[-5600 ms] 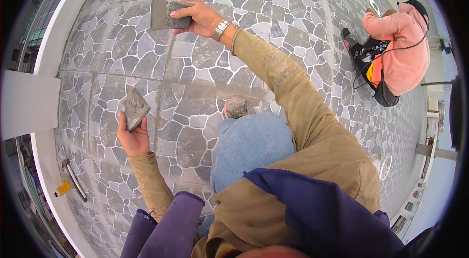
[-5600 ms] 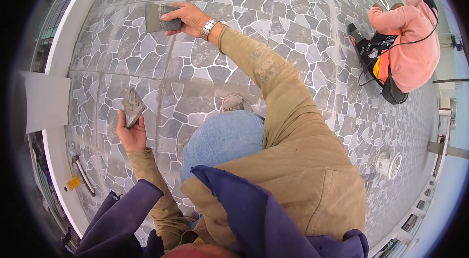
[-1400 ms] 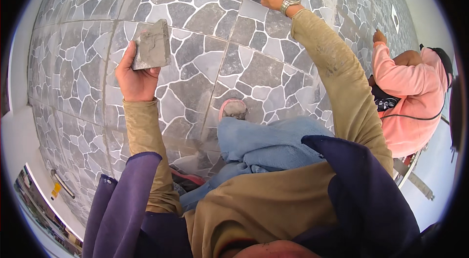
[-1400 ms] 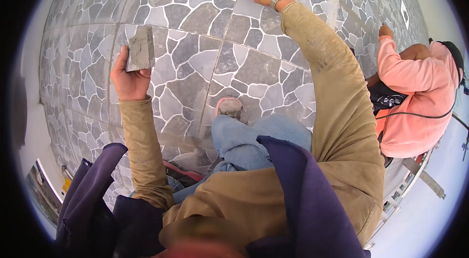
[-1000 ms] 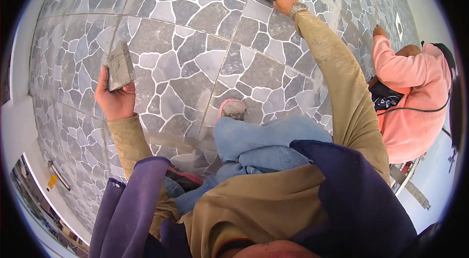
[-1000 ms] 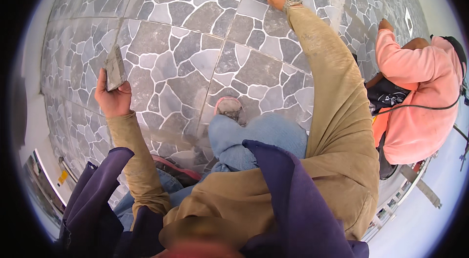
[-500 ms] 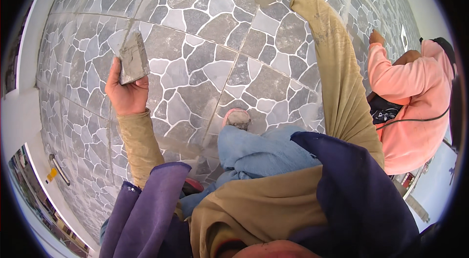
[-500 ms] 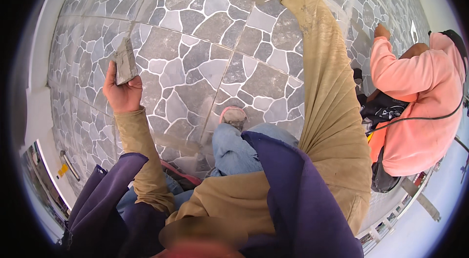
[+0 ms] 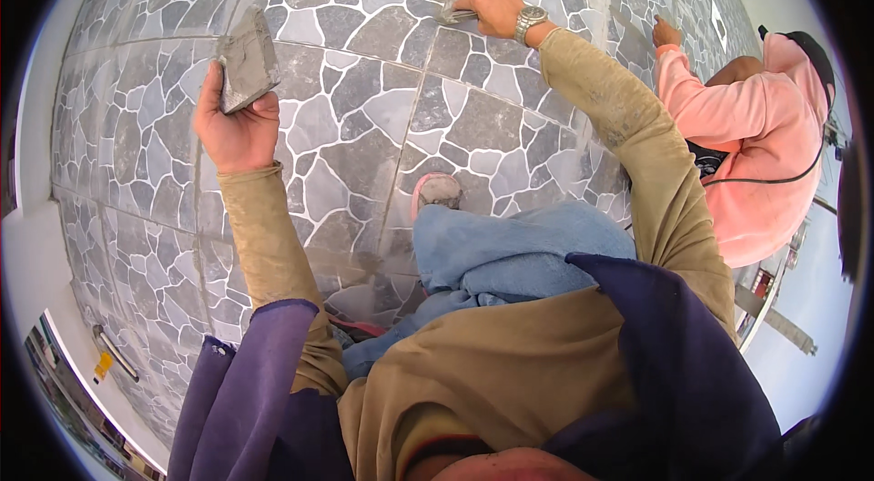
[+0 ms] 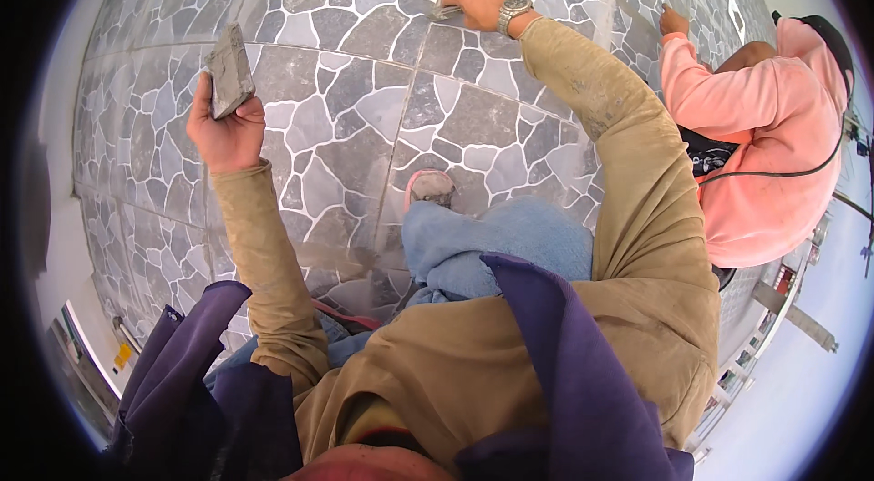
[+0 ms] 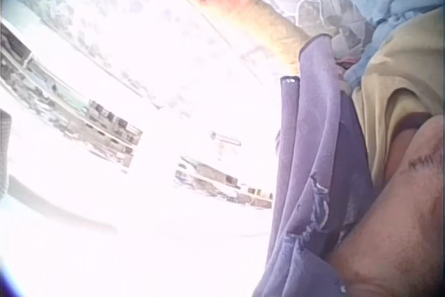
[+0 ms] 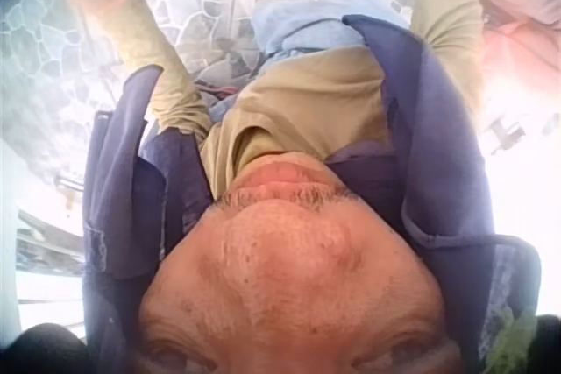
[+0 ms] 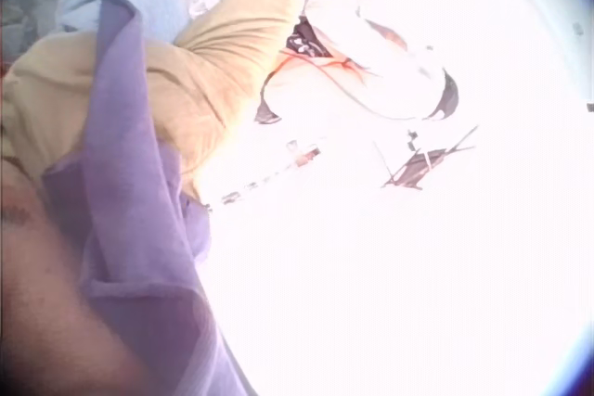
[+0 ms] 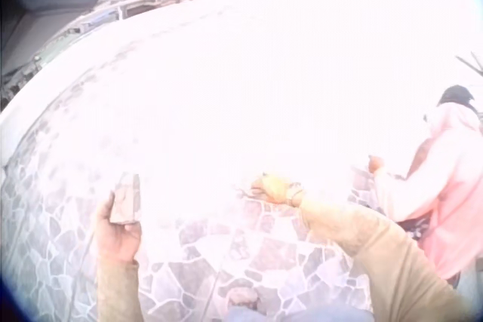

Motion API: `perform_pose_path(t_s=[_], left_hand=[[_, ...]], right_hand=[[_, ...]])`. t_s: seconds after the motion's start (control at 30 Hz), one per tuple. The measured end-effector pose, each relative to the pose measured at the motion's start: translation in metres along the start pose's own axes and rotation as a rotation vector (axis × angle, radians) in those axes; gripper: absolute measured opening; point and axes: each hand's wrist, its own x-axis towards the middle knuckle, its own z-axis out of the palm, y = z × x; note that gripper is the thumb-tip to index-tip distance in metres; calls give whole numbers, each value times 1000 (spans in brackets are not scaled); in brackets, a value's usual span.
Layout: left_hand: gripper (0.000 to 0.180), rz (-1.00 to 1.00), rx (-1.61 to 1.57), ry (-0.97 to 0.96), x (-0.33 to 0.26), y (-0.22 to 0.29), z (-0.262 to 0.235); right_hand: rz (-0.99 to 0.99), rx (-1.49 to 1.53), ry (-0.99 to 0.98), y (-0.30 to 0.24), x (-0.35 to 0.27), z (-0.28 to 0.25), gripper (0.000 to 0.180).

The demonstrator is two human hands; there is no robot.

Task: The person applies grout to the gaps between floor tiles using a trowel and a small piece of tile.

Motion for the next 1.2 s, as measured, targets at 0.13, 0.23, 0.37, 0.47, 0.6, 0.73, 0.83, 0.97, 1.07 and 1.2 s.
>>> perform_pose_path(t_s=[0.13, 0.23, 0.37, 0.47, 0.6, 0.73, 0.83, 0.97, 1.07, 1.2], left_hand=[[27, 14, 15, -33, -2, 1, -5], [32, -3, -16, -26, -2, 3, -27], [40, 89, 19, -48, -23, 49, -27], [41, 88, 4, -90, -16, 47, -41], [38, -12, -63, -108, -4, 7, -38], [33, -3, -43, -50, -9, -20, -17], [28, -8, 35, 47, -11, -28, -5], [30, 26, 208, 213, -16, -34, -7], [32, -93, 280, 267, -10, -54, -17], [32, -198, 135, 272, -19, -85, -19]], right_hand=[[-124, 28, 279, 40, 3, 8, 76], [-98, 6, 328, 45, -20, 51, 74], [-115, 63, 208, 41, -47, 43, 82], [-79, -17, -12, 45, -41, 16, 73], [297, 128, 274, 58, -20, 16, 56], [344, 71, 219, 20, 8, 10, 55], [379, 39, 177, -9, 4, 15, 55], [100, 72, 116, -60, -23, 19, 51], [111, 395, 50, -58, -31, -7, 54], [207, 1502, 259, -99, -44, -40, 60]])
